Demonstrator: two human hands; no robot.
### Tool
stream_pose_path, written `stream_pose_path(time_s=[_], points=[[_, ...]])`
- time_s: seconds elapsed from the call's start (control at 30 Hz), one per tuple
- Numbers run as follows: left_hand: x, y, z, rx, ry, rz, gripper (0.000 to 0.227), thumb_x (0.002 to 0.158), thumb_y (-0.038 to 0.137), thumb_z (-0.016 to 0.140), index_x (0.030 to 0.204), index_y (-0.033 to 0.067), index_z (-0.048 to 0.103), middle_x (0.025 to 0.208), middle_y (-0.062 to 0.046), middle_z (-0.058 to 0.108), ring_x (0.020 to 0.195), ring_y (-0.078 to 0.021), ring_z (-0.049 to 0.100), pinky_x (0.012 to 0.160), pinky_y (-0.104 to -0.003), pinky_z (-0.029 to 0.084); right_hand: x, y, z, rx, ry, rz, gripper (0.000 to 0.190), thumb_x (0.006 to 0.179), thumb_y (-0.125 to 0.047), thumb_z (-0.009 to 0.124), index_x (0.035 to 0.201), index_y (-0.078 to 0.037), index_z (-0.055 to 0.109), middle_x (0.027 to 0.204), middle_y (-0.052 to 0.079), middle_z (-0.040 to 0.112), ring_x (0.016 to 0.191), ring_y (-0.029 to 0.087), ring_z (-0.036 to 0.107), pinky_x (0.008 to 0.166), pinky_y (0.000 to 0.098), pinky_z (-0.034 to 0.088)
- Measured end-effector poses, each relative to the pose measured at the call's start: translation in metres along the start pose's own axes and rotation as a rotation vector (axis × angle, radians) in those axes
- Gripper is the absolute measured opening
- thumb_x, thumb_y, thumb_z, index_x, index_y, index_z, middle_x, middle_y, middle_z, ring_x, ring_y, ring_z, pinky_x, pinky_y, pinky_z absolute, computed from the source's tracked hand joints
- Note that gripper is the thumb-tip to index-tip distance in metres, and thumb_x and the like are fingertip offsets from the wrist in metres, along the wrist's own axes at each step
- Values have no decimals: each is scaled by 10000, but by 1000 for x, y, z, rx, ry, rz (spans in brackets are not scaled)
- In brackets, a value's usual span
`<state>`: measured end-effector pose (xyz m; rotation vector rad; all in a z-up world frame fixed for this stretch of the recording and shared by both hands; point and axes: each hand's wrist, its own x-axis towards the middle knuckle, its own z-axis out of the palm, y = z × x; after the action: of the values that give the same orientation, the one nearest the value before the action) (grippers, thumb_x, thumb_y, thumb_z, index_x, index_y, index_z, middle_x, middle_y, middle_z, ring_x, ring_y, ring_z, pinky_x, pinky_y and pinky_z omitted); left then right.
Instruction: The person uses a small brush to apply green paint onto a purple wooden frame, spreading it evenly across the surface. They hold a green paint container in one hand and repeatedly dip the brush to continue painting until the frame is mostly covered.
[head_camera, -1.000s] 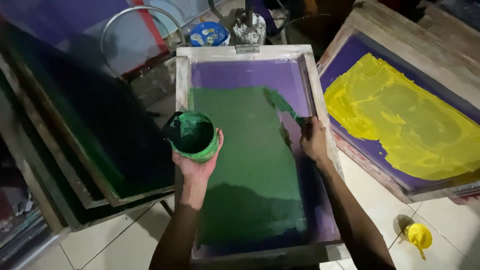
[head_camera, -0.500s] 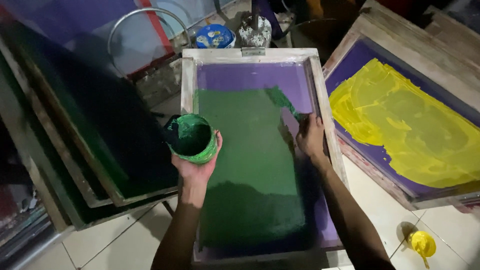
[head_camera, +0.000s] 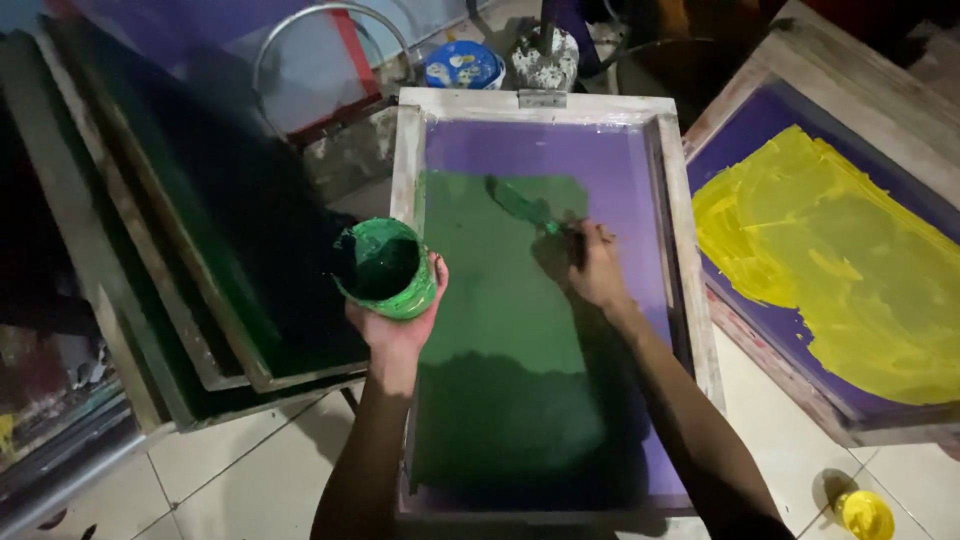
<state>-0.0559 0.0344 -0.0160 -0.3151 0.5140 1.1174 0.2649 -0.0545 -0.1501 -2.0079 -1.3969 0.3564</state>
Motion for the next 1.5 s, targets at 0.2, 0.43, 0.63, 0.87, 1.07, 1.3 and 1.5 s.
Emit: stream_pose_path(time_s=[0.2, 0.43, 0.63, 0.87, 1.07, 1.3, 1.5], points=[[14, 12, -17, 19, -140, 42, 949, 492, 703, 769, 1084, -32, 668, 1158, -348, 647, 1096, -529, 621, 1063, -602, 462, 24, -65, 17, -127, 9, 44, 733, 756, -16, 782, 1436, 5, 510, 1257, 270, 562, 1227, 448, 554, 1071, 506, 372], [15, 24, -25, 17, -178, 42, 857, 486, 645, 809, 1051, 10, 703, 1183, -324, 666, 1143, -518, 621, 1115, -604, 412, 9, -43, 34, -320, -130, -178, 685, 729, -176, 816, 1356, -24, 588, 1283, 173, 648, 1348, 396, 486, 1134, 576, 310], [9, 26, -18, -11, -134, -8, 812, 549, 615, 799, 1043, -17, 674, 1171, -349, 660, 1119, -545, 615, 1084, -621, 430, -40, -14, 20, -248, -70, -428, 634, 419, -224, 915, 994, -156, 657, 948, 66, 589, 1020, 307, 501, 1023, 409, 358], [15, 23, -24, 10, -180, -5, 834, 558, 678, 775, 1025, -7, 695, 1124, -330, 677, 1077, -537, 623, 1022, -604, 462, -59, -46, -14, 172, -70, -342, 93, 952, -160, 653, 897, -89, 630, 811, 193, 643, 850, 456, 596, 930, 537, 442], [18, 17, -34, 70, -267, 49, 821, 511, 690, 833, 1022, 61, 699, 1122, -287, 688, 1110, -519, 622, 1048, -610, 434, -57, -2, 2, -49, -85, -109, 693, 697, 25, 708, 1345, 137, 491, 1259, 376, 468, 1290, 597, 415, 1211, 567, 218], [8, 18, -16, -19, -239, 10, 759, 616, 649, 793, 999, 6, 665, 1056, -345, 659, 1019, -591, 605, 877, -649, 476, -120, -47, 23, -194, -89, -515, 321, 667, -76, 723, 974, 3, 673, 882, 257, 683, 1055, 511, 616, 1130, 582, 332], [-11, 13, 12, -50, -8, 5, 596, 794, 623, 579, 1024, 75, 613, 1037, -287, 623, 982, -544, 596, 854, -640, 462, -111, -160, -30, 379, -145, -179, 224, 987, -55, 539, 779, 27, 536, 704, 285, 495, 743, 342, 455, 836, 504, 411]])
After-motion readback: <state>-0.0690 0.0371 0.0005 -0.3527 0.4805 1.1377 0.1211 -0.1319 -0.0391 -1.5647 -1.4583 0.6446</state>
